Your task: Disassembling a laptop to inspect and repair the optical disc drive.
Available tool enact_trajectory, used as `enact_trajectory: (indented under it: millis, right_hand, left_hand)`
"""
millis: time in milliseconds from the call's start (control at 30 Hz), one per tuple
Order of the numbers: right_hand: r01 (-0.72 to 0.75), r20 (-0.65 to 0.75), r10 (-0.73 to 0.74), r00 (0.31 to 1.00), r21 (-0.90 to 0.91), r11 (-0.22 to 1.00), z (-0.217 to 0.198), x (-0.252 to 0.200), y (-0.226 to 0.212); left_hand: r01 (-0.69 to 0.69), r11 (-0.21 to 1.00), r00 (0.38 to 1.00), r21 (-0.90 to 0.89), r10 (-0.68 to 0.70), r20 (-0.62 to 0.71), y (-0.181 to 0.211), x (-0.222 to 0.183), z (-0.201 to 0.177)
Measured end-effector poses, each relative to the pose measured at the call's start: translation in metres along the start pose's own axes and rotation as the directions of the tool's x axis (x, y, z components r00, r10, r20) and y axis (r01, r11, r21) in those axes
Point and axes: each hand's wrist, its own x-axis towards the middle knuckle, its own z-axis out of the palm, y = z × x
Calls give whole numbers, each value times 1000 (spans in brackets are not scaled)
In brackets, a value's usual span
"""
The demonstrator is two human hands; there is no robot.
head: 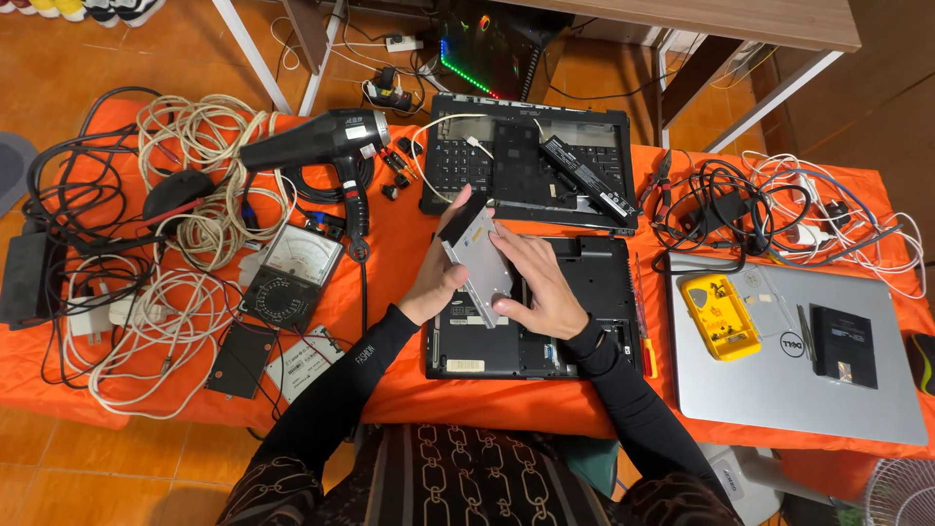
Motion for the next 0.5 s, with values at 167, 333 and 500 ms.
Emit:
enact_trajectory:
  millis: [167,333,500]
  right_hand:
    - [37,16,-36,999,-80,996,-3,3,-5]
    - [55,56,-48,997,-129,990,-3,10,-14]
    - [58,16,-56,998,-257,965,3,8,-10]
  left_hand:
    - [-32,999,999,35,33,-13,-1,-1,1]
    - [-49,993,996,109,57,-67,-9,-3,-5]
    - [25,978,1000,-205,-25,-1,-11,-1,-4]
